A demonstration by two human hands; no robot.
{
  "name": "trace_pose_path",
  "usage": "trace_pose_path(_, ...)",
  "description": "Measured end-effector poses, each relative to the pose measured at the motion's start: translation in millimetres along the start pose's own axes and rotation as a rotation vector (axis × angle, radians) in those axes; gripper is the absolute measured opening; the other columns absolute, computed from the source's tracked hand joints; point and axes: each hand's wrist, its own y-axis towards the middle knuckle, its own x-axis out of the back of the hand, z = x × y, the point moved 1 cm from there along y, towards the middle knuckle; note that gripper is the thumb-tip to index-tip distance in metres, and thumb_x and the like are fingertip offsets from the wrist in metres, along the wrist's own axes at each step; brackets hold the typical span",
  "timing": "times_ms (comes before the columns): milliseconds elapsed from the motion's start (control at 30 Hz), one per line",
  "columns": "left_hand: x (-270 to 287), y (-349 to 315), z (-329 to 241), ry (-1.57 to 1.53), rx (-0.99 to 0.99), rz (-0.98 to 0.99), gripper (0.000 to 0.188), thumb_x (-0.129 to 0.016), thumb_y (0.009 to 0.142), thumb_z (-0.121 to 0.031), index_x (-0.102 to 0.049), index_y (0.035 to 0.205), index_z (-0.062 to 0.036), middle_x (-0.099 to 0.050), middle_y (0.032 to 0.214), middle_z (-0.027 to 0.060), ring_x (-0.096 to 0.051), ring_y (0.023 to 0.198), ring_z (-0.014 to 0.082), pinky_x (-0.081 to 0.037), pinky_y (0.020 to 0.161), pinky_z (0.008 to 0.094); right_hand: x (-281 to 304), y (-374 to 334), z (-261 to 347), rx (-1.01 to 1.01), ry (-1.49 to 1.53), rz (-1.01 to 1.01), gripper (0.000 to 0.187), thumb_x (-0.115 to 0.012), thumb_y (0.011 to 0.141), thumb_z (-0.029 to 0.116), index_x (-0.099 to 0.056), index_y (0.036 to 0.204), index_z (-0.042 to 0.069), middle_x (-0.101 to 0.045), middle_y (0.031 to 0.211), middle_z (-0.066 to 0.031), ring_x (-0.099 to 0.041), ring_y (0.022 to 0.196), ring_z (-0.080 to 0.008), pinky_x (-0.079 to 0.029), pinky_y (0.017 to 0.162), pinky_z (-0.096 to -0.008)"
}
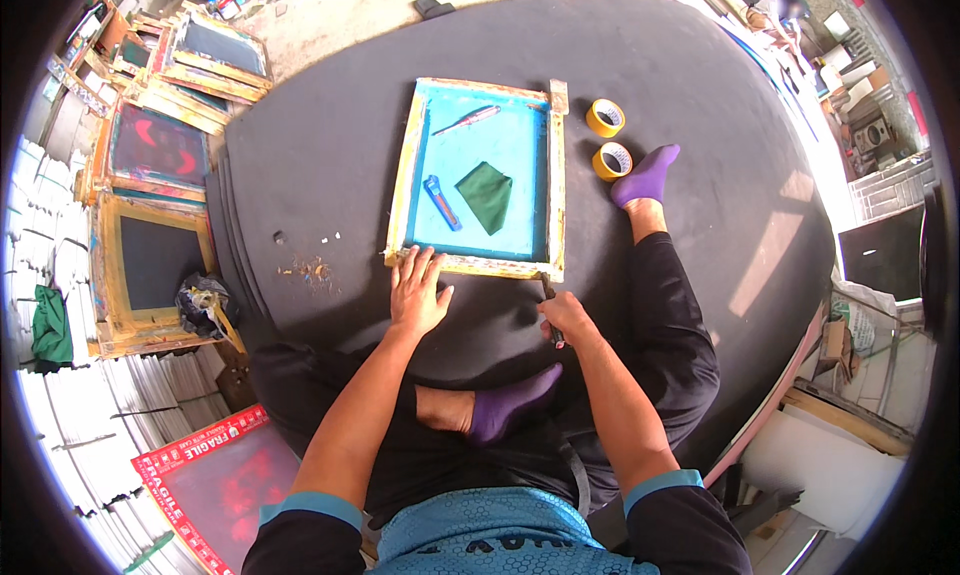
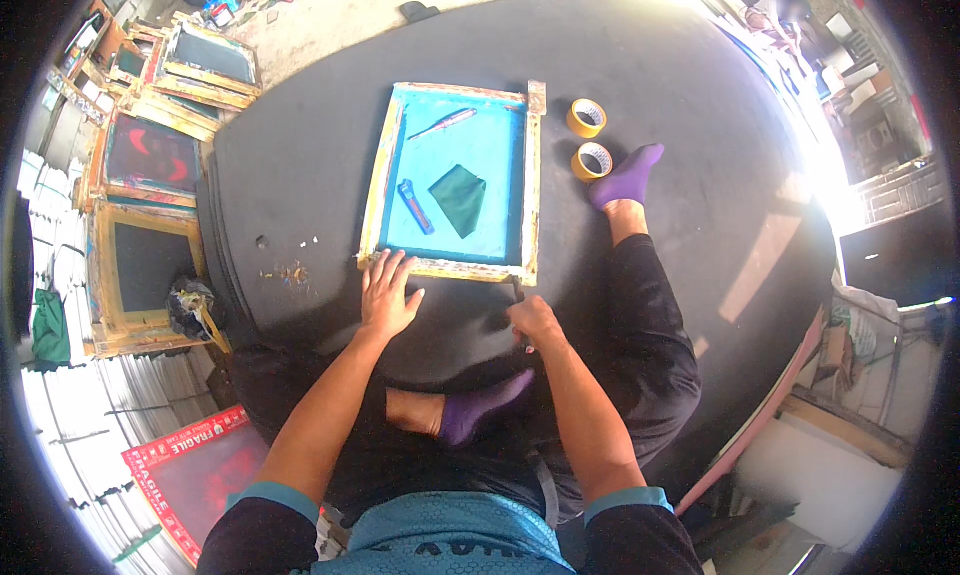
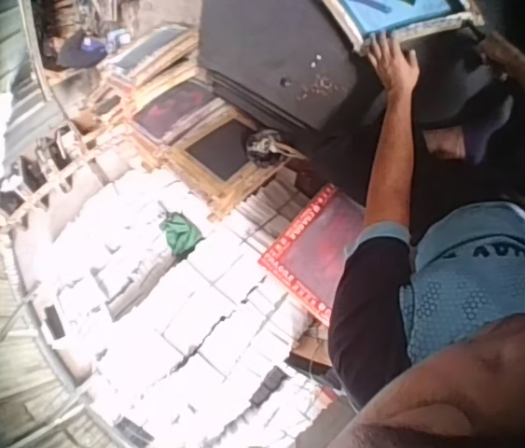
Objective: The person sits on the floor and uses a utility knife to trim the edges of a wooden screen printing frame. They carefully cut along the frame's perimeter, removing excess material.
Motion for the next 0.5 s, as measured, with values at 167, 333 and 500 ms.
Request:
trace_pose_path(167,-0.5,3.9,1.5,0.005,-0.012,-0.026,0.067,-0.078,0.085,-0.03,-0.056,0.146,-0.0134,-0.05,0.155,0.0121,-0.036,0.151,0.0351,-0.028,0.122,0.0566,14.0,-33.0,34.7,0.016,-0.384,-0.151,0.037,-0.057,0.091,0.024,-0.075,0.102,-0.007,-0.076,0.103,-0.0267,-0.076,0.087,-0.0413,-0.06,0.085,-0.0485)
trace_pose_path(333,0.4,8.8,0.4,0.005,-0.024,-0.027,0.067,-0.078,0.085,-0.029,-0.056,0.146,-0.0137,-0.05,0.155,0.0117,-0.036,0.151,0.0349,-0.028,0.122,0.057,8.6,-16.1,11.7,0.236,-0.507,-0.366,0.042,-0.059,0.091,0.03,-0.073,0.102,-0.008,-0.073,0.102,-0.0328,-0.071,0.1,-0.0501,-0.057,0.095,-0.0539)
trace_pose_path(500,-0.6,7.9,-0.7,0.005,-0.008,-0.042,0.066,-0.079,0.084,-0.028,-0.057,0.144,-0.0141,-0.052,0.154,0.0118,-0.038,0.15,0.0351,-0.029,0.121,0.0576,7.2,10.0,-15.7,0.357,-0.478,-0.374,0.04,-0.06,0.09,0.03,-0.073,0.105,-0.005,-0.074,0.097,-0.0307,-0.072,0.098,-0.0484,-0.057,0.092,-0.0545)
